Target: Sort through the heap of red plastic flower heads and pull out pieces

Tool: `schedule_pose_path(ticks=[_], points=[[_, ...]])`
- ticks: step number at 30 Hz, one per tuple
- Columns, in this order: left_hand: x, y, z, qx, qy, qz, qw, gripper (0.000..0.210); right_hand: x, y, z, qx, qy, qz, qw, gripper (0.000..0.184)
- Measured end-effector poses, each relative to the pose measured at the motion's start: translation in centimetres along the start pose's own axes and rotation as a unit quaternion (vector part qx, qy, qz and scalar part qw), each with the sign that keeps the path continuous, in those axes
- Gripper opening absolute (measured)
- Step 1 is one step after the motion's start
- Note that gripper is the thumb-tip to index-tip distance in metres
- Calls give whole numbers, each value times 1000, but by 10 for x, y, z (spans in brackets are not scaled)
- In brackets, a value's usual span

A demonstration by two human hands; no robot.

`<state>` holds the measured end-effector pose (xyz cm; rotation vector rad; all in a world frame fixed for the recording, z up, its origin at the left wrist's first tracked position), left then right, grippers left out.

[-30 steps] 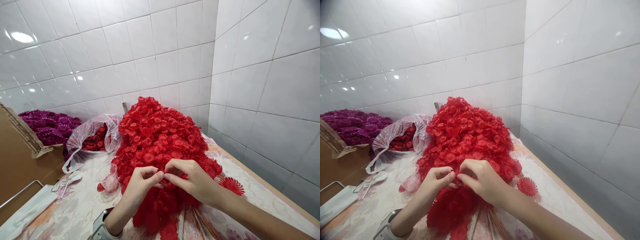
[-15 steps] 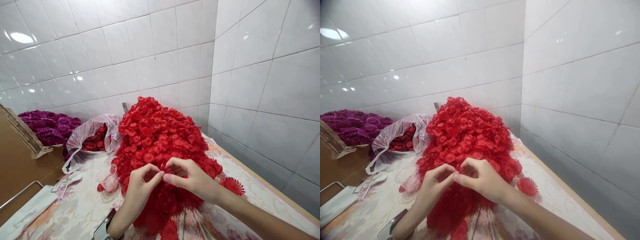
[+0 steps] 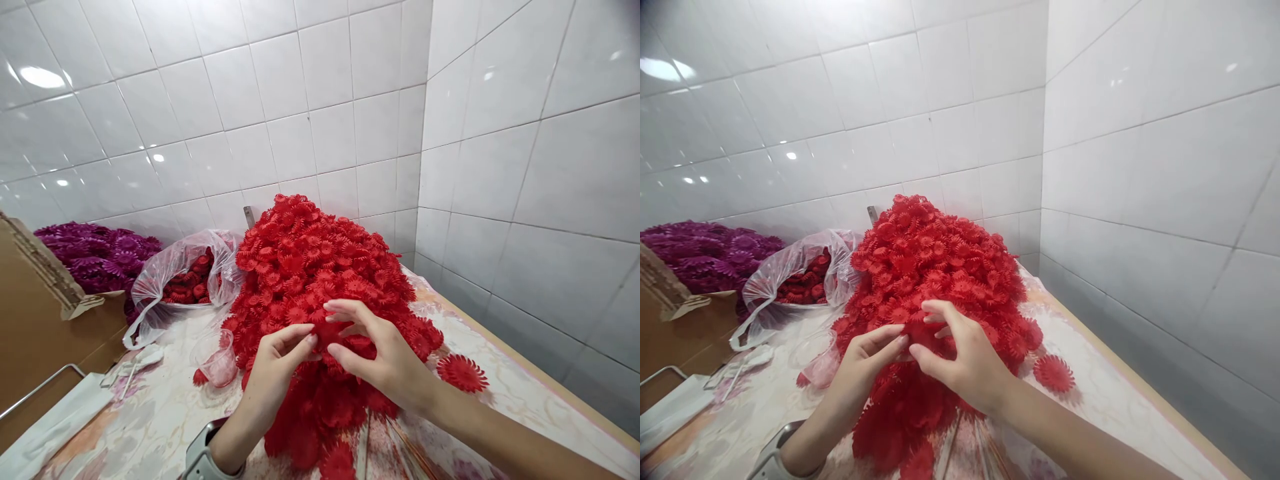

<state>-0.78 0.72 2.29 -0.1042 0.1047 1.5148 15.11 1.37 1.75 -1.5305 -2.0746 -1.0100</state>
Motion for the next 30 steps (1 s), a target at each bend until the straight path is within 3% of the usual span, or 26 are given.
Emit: schedule_pose_path(ticks=[2,5,8,13,15,18,22,27,30], points=[[-1,-2,-1,15,-13,-12,1000,21,0,-2,2,89,-67,-14,994,53],[-3,-5,-2,61,-52,-31,996,19,1,-7,4,157,-75,-56,983,42],[-5,-3,-1,101,-110,31,988,19,2,-8,6,193,-68,-41,978,35],[-6,3,0,132,-140,120,974,20,5,-6,7,267,-141,-10,953,36],[-5,3,0,140,-142,118,973,18,5,-5,6,271,-170,-7,947,36],[-6,-1,-1,158,-153,61,974,14,3,-5,6,262,-195,-2,945,39],[-7,-5,-2,179,-178,27,967,11,2,-6,4,232,-180,-10,956,38],[-4,1,-3,184,-217,53,957,8,4,-3,-2,196,-108,-74,972,37],[-1,4,-4,176,-217,72,958,9,4,-1,-2,183,-98,-84,975,43]])
Point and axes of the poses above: each hand's wrist, its own x-axis towards the middle knuckle, its own y-axis out of the back of the hand, z = x × y, the point moved 2 cm from there along x, towards the middle knuckle, and after that the axes turned 13 degrees about y, right-handed, at the moved point
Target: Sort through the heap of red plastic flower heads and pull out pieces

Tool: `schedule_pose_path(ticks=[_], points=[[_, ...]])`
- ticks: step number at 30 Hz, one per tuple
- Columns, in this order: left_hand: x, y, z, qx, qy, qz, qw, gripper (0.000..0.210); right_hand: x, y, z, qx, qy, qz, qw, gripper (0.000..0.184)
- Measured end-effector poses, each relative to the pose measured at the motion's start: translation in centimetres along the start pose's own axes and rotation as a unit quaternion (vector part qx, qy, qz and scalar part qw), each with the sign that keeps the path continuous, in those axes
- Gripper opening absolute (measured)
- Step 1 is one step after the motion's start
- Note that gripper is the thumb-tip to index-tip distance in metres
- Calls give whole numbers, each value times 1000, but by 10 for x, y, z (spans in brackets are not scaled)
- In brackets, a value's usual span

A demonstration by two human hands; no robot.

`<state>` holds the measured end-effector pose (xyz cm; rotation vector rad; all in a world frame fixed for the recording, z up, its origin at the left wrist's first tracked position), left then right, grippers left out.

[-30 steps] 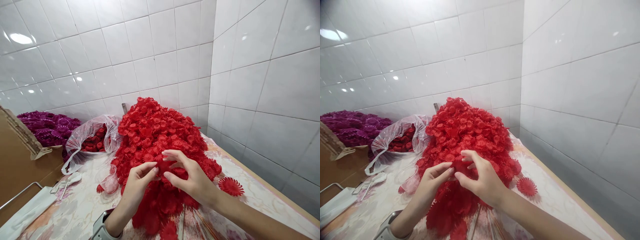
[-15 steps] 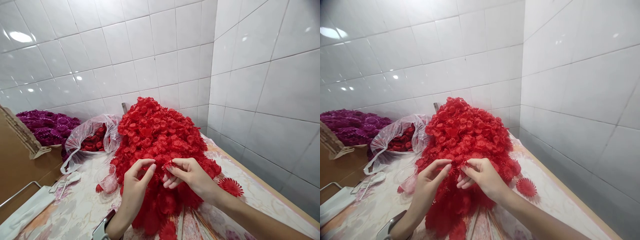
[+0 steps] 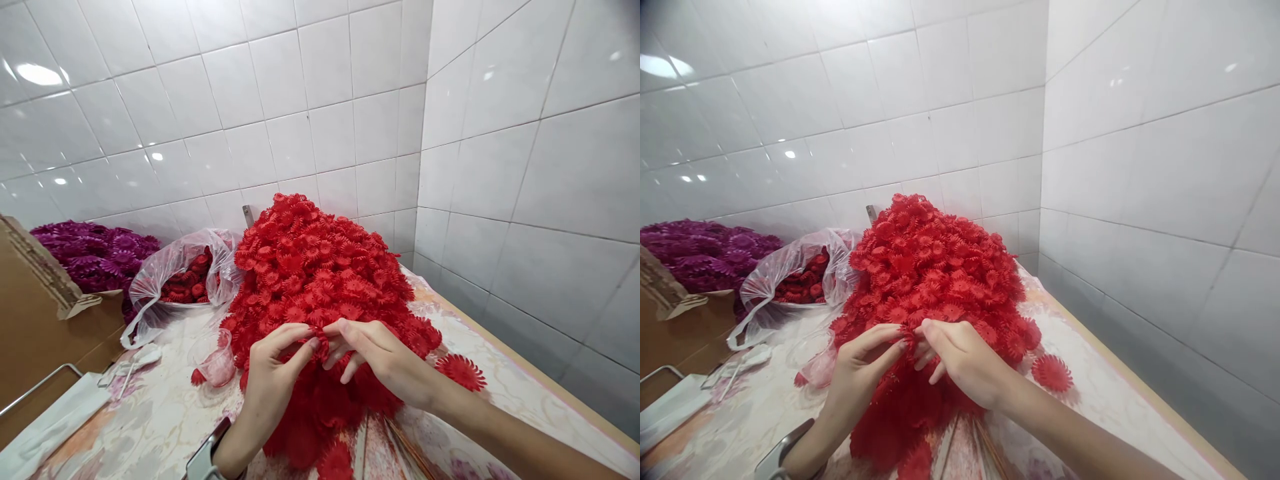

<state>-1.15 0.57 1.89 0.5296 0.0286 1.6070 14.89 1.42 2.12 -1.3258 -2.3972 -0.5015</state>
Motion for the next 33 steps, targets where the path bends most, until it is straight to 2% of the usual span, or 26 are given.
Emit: schedule_pose_path(ticks=[6,10,14,17,20,22,23,25,28,30,33], points=[[-2,-2,1,-1,-20,-6,1000,10,0,-1,1,-115,-9,-58,992,27],[-4,-3,3,11,-20,-18,1000,10,2,-1,-2,-222,54,-52,972,33],[-3,-4,4,-11,56,-13,998,17,1,2,-2,-337,129,-33,932,34],[-2,-6,6,-48,126,-51,990,22,-2,4,3,-410,168,-31,896,29],[-3,-8,8,-78,172,-93,978,23,-3,2,7,-468,202,-41,859,32],[-3,-8,7,-99,188,-90,973,19,-3,0,7,-485,212,-36,848,32],[-3,-8,7,-111,193,-81,972,17,-3,0,6,-478,200,-26,855,30],[-2,-7,5,-138,200,-60,968,15,-1,1,4,-429,143,4,892,24],[0,-8,4,-191,213,-69,956,16,1,3,1,-319,62,35,945,20],[0,-9,3,-217,217,-84,948,19,1,3,-2,-274,56,38,959,13],[0,-11,3,-227,220,-92,944,23,1,3,-5,-255,64,50,964,10]])
Point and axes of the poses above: each hand's wrist, its own x-axis towards the middle knuckle, its own y-axis out of the back of the hand, z = x × y, the point moved 2 cm from there along x, towards the middle knuckle, and after that the axes turned 13 degrees about y, right-handed, at the moved point
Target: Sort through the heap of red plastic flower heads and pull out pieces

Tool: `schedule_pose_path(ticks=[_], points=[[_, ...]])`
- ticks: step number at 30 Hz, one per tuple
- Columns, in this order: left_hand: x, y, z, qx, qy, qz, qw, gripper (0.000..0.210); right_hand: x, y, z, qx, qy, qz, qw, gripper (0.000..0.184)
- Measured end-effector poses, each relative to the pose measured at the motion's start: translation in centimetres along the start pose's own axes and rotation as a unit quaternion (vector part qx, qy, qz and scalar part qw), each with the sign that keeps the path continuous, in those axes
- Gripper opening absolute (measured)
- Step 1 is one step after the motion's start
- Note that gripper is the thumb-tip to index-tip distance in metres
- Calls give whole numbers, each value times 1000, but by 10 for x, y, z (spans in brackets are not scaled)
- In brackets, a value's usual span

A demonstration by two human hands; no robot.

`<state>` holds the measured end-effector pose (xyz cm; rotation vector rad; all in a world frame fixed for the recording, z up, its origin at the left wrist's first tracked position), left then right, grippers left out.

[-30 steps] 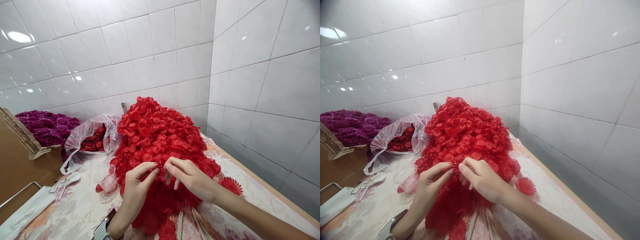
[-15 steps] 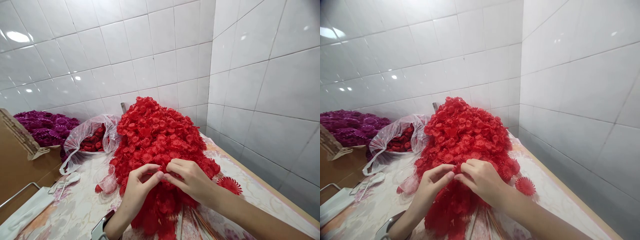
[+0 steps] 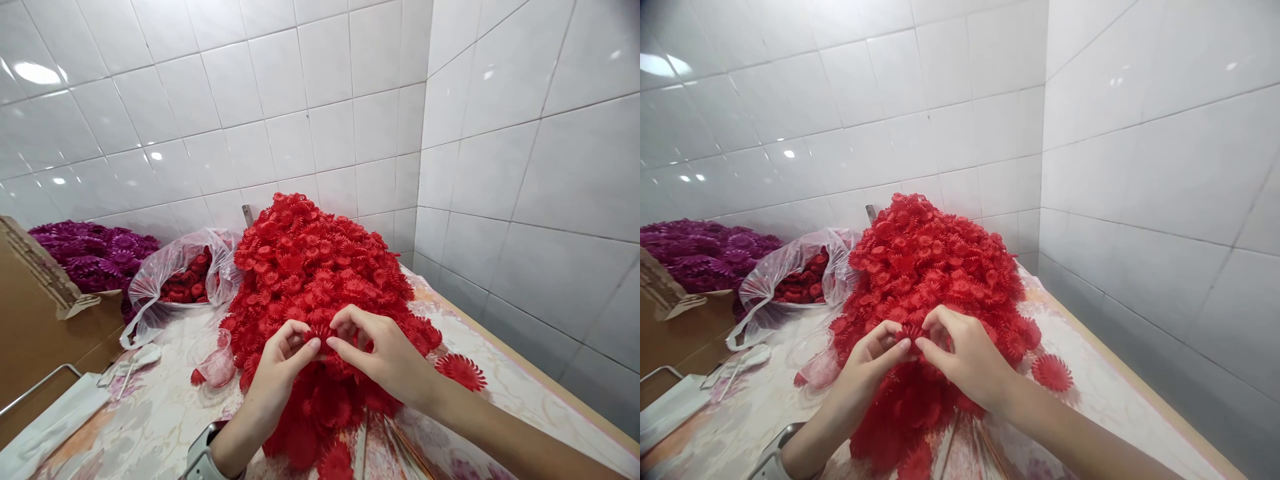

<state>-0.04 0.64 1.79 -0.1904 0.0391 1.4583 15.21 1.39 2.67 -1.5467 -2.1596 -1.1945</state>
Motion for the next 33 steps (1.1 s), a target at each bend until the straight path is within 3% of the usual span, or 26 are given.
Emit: schedule_pose_path(ticks=[4,9,14,18,25,33], points=[[-1,-1,1,13,7,0,1000,27,0,1,-1,31,-18,-7,999,8],[-2,-2,1,86,57,-55,993,20,0,3,0,7,-1,3,1000,7],[-1,1,2,102,30,-1,994,27,-2,2,-4,-20,24,58,998,8],[-1,2,0,118,17,26,993,35,-1,0,-4,43,-20,1,999,24],[-4,1,-3,143,0,16,990,35,0,-2,1,158,-75,-64,983,23],[-3,0,0,144,-5,-5,990,26,1,0,4,224,-88,-59,969,24]])
Point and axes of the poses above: each hand's wrist, its own x-axis towards the middle knuckle, its own y-axis out of the back of the hand, z = x × y, the point moved 2 cm from there along x, towards the middle knuckle, and after that the axes turned 13 degrees about y, right-handed, at the moved point
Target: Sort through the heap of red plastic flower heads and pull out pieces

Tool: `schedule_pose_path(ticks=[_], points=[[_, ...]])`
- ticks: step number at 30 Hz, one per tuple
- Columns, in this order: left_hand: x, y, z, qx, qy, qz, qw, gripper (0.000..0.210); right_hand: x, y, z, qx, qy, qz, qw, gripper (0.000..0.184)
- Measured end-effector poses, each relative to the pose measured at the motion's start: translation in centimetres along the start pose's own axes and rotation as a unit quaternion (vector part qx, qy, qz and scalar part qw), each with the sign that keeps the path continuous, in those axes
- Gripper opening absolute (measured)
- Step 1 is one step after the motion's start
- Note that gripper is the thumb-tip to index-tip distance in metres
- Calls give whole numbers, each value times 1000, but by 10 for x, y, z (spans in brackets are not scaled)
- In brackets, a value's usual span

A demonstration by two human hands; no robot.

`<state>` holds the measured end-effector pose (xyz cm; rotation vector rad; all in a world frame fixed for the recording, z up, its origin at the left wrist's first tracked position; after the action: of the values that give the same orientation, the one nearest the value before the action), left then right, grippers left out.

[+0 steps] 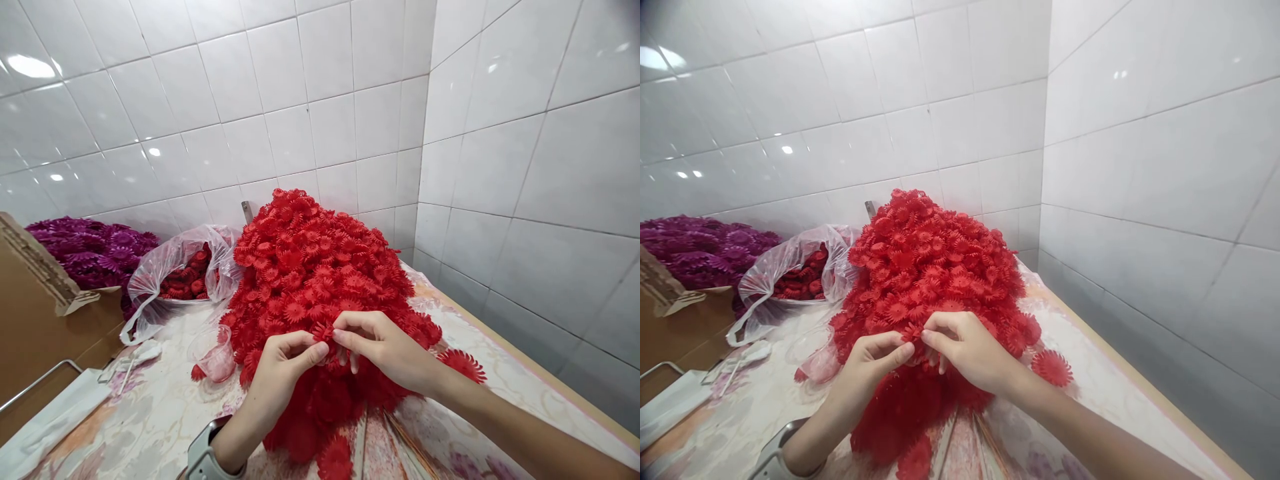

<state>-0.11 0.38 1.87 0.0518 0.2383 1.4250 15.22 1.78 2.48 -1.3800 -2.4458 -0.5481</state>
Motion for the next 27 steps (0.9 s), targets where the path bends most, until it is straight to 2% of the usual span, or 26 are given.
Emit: schedule_pose_path(ticks=[2,4,7,9,11,13,17,24,27], points=[[-1,-1,2,-12,7,-12,1000,26,0,1,2,-12,2,1,1000,23],[-1,-2,2,-21,20,-22,999,24,0,1,3,-89,22,1,996,22],[-1,-3,0,-1,25,-24,999,20,0,-1,0,-226,94,-18,969,21],[0,-2,-2,10,13,-13,1000,19,-1,-2,-2,-257,125,-35,958,20],[1,-1,-5,-6,-1,9,1000,20,0,1,-5,-248,119,-30,961,20],[2,2,-7,-42,-8,28,999,20,0,6,-6,-207,90,4,974,20],[3,3,-7,-94,-8,27,995,19,0,16,-3,-103,39,67,992,22],[2,-3,-4,-88,-15,39,995,22,1,12,-1,-110,50,157,980,24],[2,-1,-5,-93,-22,56,994,25,1,21,-1,-120,58,226,965,24]])
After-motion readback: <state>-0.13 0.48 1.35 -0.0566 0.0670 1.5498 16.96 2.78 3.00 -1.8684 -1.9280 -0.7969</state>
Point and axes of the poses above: each hand's wrist, its own x-axis towards the middle knuckle, its own y-axis out of the back of the hand, z = x × y, the point moved 2 cm from there along x, towards the middle knuckle, and after that the axes turned 13 degrees about y, right-handed, at the moved point
